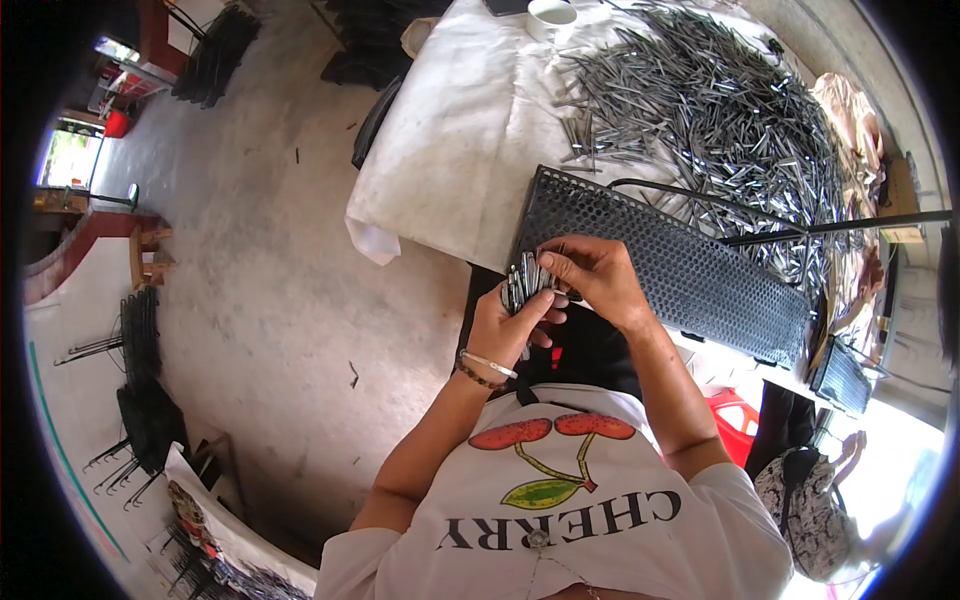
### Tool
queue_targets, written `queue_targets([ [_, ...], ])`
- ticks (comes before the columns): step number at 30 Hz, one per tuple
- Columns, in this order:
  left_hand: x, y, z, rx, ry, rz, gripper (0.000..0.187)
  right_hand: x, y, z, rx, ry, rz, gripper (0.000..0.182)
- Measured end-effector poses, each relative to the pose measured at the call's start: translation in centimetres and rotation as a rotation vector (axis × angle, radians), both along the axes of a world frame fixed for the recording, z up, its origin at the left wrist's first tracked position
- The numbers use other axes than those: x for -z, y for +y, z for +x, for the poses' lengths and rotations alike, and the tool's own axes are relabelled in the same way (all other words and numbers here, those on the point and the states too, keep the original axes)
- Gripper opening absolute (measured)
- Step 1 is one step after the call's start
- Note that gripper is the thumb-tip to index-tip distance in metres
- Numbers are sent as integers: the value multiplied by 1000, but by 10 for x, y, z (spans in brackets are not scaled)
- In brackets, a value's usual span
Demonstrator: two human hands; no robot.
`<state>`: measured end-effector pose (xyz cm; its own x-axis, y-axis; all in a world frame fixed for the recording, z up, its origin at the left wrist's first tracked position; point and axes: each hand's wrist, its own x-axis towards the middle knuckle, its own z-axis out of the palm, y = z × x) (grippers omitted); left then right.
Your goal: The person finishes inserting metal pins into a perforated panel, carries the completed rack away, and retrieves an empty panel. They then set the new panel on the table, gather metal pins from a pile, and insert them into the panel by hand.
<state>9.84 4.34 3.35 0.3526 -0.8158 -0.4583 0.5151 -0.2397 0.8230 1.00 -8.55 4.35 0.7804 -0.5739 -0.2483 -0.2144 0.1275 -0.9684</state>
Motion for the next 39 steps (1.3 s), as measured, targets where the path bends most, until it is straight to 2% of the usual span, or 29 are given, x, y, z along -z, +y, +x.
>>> queue_targets([
  [4, 8, -11, -2, -1, 82, -37, 22, 2, -12, -9, 38, 90, -16, 21],
  [7, 13, -17, -5, -59, 119, -24, 22, 8, -18, -11, 148, 27, -23, 22],
  [8, 12, -18, -6, -53, 151, 2, 23, 4, -23, -9, 189, 62, -136, 24],
  [12, 12, -21, -11, 22, 285, 58, 25, 16, -43, 8, 466, -73, -651, 20],
  [15, 11, -20, -15, 86, 344, 81, 25, 26, -57, 16, 381, -45, -1051, 22],
  [16, 13, -18, -15, 91, 355, 98, 25, 25, -57, 17, 341, 13, -1090, 23],
  [23, 26, -9, -16, 15, 415, 136, 25, 31, -56, 21, 329, -13, -1202, 21],
  [28, 30, -6, -19, 11, 310, 104, 24, 40, -56, 20, 279, -53, -1341, 19],
  [31, 32, -5, -20, -12, 357, 115, 23, 38, -53, 20, 242, 40, -1364, 19],
  [34, 34, -3, -21, -36, 351, 96, 20, 25, -46, 16, 277, -9, -1350, 16],
  [37, 28, -3, -21, -87, 324, 55, 19, 12, -29, -2, 208, -43, -787, 17],
  [38, 25, -4, -21, -107, 320, 40, 20, 13, -26, -10, 131, -27, -767, 19],
  [39, 24, -5, -21, -104, 287, 14, 20, 14, -18, -15, 102, -9, -571, 20],
])
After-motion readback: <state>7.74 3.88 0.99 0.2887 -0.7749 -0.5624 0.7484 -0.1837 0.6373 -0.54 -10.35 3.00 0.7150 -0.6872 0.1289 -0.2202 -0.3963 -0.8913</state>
